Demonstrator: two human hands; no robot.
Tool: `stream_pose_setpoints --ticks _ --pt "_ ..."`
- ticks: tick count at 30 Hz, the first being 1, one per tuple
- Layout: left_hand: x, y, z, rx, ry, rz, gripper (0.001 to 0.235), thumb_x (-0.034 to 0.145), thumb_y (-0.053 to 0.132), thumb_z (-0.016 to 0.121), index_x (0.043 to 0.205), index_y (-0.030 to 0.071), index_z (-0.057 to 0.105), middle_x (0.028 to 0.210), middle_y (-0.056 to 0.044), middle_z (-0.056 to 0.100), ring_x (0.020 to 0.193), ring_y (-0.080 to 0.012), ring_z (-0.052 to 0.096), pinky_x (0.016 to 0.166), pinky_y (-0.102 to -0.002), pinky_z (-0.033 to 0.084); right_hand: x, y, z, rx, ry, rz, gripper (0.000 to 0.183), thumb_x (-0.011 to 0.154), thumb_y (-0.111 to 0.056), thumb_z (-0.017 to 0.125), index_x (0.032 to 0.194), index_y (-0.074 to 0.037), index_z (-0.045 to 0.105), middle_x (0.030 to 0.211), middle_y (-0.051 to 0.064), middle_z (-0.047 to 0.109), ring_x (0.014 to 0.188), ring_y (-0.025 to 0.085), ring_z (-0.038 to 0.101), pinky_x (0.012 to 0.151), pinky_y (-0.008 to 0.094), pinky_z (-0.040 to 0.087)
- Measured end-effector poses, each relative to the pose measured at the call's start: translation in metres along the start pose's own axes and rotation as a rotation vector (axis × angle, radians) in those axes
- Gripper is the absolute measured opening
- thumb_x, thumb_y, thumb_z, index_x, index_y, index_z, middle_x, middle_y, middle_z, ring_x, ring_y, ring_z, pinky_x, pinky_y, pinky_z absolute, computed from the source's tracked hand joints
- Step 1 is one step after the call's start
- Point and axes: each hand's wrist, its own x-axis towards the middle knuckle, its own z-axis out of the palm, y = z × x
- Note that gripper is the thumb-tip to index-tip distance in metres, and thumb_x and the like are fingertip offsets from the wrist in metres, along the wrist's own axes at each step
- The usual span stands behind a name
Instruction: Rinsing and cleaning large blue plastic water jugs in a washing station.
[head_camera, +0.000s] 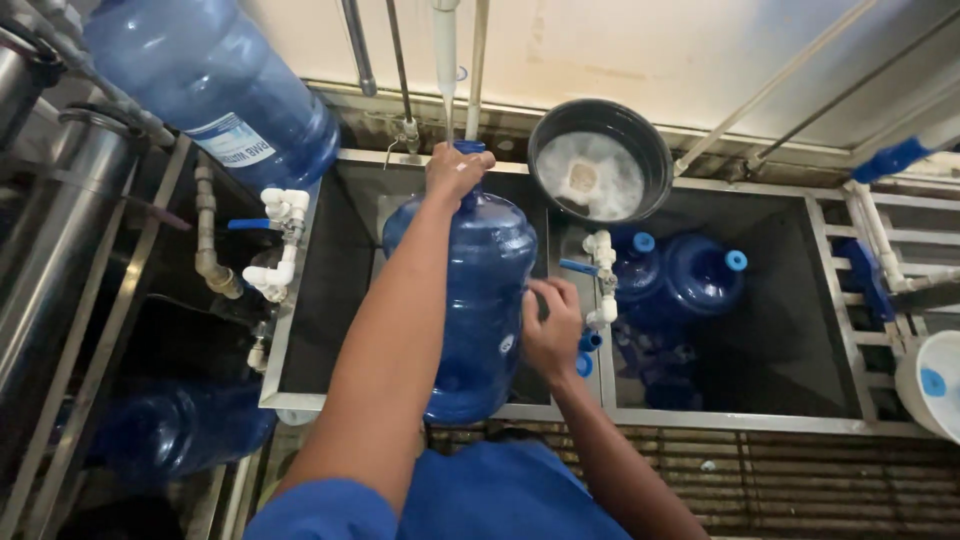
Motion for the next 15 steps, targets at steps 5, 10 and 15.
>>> stream_pose_setpoints --ticks 5,10,15 --pt "0.001 0.006 0.000 -0.111 0.022 -0.060 0.038 0.058 0.027 0.079 0.080 -0.002 0.070 0.086 -0.019 0.074 0.082 -0.0316 0.073 0.076 -0.040 0.059 0.042 -0.037 0.016 0.023 -0.069 -0.098 0.034 0.098 -0.018 0.062 0.126 0.001 0.066 0.136 0.027 0.059 0.126 0.041 0.057 0.105 0.043 0.045" --pt "0.012 0.004 -0.004 -0.151 0.083 -0.038 0.029 0.053 0.021 0.078 0.074 0.002 0.070 0.074 -0.012 0.071 0.072 -0.0275 0.070 0.067 -0.036 0.057 0.078 -0.028 0.059 0.086 -0.209 -0.170 0.049 0.100 -0.023 0.060 0.141 0.002 0.057 0.147 0.025 0.057 0.139 0.040 0.052 0.117 0.046 0.042" --pt "0.013 -0.004 -0.028 -0.440 0.271 0.078 0.026 0.054 0.016 0.077 0.074 0.002 0.069 0.069 -0.009 0.070 0.063 -0.0190 0.065 0.061 -0.033 0.054 0.116 -0.015 0.110 -0.243 -0.209 -0.427 0.045 0.098 -0.026 0.062 0.134 0.001 0.063 0.143 0.023 0.059 0.139 0.043 0.048 0.114 0.051 0.037"
